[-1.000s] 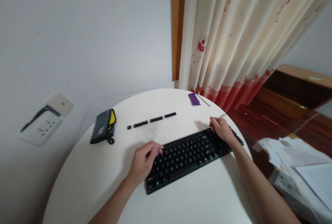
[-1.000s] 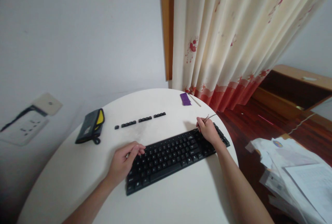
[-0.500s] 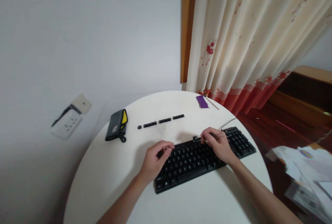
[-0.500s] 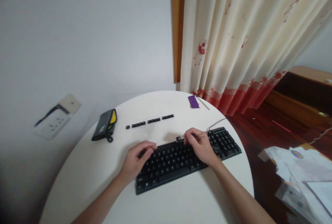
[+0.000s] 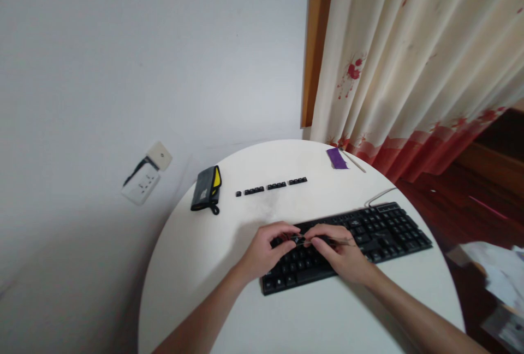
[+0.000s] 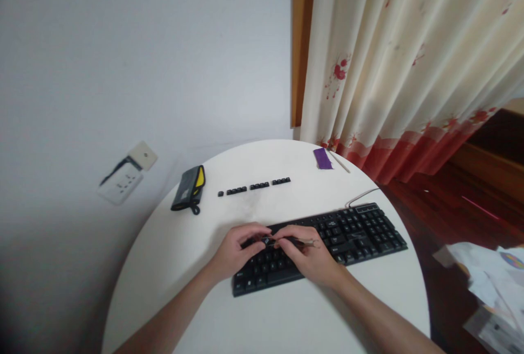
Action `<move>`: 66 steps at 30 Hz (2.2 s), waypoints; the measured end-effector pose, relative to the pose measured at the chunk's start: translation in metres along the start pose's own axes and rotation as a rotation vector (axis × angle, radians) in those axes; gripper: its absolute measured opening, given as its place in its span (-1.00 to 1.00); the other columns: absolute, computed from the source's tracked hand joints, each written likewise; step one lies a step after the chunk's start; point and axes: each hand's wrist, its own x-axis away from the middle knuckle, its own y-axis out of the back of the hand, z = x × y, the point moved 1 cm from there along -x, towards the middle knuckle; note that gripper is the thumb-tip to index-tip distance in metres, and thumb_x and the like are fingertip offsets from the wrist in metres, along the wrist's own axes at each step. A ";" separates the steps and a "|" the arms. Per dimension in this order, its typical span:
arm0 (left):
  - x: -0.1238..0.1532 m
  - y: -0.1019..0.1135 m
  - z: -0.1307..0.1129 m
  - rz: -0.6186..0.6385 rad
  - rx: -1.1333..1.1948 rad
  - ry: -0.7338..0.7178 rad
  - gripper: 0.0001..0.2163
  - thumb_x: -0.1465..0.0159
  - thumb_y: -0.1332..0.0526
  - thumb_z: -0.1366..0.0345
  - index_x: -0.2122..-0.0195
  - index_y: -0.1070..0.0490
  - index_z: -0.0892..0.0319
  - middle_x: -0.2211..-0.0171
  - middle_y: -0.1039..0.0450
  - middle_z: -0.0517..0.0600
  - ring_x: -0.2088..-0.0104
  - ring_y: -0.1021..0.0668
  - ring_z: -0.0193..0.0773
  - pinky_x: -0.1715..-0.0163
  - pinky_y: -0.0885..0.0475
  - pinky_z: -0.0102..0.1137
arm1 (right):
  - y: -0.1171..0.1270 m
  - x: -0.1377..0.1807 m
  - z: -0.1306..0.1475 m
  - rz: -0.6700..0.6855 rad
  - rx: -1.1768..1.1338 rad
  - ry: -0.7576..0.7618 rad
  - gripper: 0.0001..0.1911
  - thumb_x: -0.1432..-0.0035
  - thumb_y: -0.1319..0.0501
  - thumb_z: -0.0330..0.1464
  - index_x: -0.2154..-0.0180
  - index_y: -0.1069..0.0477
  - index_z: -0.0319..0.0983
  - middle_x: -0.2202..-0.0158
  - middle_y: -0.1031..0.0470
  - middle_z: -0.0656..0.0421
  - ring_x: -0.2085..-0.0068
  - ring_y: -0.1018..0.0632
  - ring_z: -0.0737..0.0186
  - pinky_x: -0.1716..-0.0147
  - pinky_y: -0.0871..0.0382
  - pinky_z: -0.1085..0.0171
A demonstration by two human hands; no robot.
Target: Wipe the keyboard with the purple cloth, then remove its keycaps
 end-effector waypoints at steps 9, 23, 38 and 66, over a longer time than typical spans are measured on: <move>0.001 -0.002 0.004 0.008 0.038 0.015 -0.75 -0.20 -0.34 0.36 0.07 -0.53 0.19 0.26 -0.57 0.03 0.27 -0.55 -0.24 0.20 -0.47 -0.37 | -0.007 0.002 0.000 0.048 0.043 0.104 -0.85 -0.29 -0.18 -0.42 0.19 -0.54 -0.19 0.27 -0.62 0.14 0.27 -0.60 0.26 0.23 -0.47 0.33; -0.004 -0.002 0.001 -0.054 0.056 -0.067 -0.86 -0.23 -0.34 0.30 0.20 -0.61 0.18 0.08 -0.53 0.14 0.18 -0.59 -0.19 0.23 -0.55 -0.34 | -0.010 0.001 -0.001 -0.067 0.046 -0.008 -0.81 -0.32 -0.15 -0.34 0.20 -0.55 -0.17 0.28 -0.62 0.13 0.27 -0.60 0.20 0.23 -0.47 0.26; -0.004 0.001 -0.005 -0.132 -0.056 -0.142 -0.88 -0.20 -0.36 0.28 0.25 -0.62 0.16 0.31 -0.55 0.05 0.36 -0.54 -0.26 0.36 -0.46 -0.38 | -0.007 -0.002 -0.003 0.021 0.158 0.096 -0.76 -0.38 0.02 -0.43 0.09 -0.39 -0.16 0.22 -0.44 0.09 0.20 -0.46 0.18 0.17 -0.39 0.20; -0.003 0.008 0.005 -0.220 -0.007 -0.093 -0.68 -0.42 -0.07 0.17 0.29 -0.55 0.23 0.44 -0.51 0.01 0.41 -0.51 -0.29 0.37 -0.39 -0.43 | 0.076 -0.116 -0.079 -0.083 0.760 -0.175 -0.89 -0.16 -0.29 -0.40 0.24 -0.53 -0.28 0.22 -0.58 0.06 0.25 -0.53 0.18 0.20 -0.31 0.29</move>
